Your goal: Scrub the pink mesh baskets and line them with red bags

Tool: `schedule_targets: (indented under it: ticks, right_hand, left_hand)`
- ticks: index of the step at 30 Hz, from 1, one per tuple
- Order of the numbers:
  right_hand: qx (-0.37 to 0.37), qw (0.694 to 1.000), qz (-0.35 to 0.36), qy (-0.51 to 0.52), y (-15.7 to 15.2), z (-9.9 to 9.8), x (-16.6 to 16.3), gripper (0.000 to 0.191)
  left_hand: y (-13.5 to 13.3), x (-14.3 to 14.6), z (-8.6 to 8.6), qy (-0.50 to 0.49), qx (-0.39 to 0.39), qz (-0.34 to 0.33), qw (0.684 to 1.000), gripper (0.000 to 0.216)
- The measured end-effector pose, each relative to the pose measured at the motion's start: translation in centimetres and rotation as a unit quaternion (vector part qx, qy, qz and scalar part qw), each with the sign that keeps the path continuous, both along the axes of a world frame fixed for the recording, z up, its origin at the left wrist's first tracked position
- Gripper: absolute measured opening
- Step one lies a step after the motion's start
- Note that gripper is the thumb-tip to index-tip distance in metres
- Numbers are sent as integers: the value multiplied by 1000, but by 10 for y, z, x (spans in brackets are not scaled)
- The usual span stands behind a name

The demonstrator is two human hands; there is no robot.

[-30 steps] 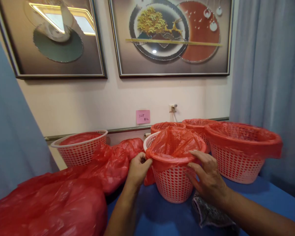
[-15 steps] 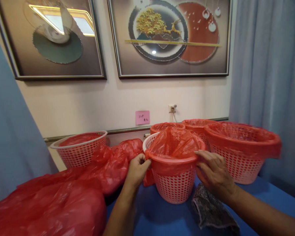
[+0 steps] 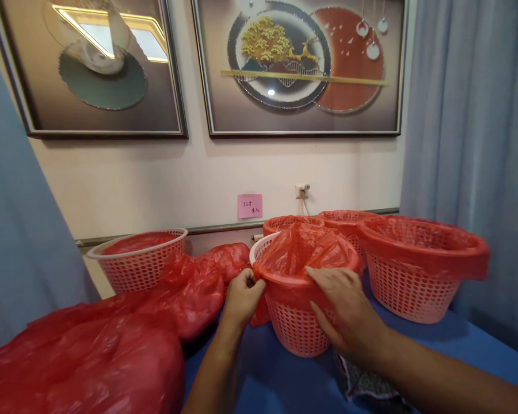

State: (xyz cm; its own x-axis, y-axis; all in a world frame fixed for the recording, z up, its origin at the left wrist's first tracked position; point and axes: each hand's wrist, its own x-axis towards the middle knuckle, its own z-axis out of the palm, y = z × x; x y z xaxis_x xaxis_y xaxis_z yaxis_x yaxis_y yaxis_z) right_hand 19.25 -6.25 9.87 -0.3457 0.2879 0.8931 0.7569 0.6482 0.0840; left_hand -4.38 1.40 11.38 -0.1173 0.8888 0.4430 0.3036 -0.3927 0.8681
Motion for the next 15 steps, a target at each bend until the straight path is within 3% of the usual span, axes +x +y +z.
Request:
schedule_targets:
  ticks: [5,15]
  right_hand:
    - [-19,999,30,-11,21,4,-2,44]
    - [-41,993,9,107,49,-18,81,27]
  left_hand:
    - [-4,-3,2,31,11,22,999,16]
    - [-15,4,6,89,56,53,993,19]
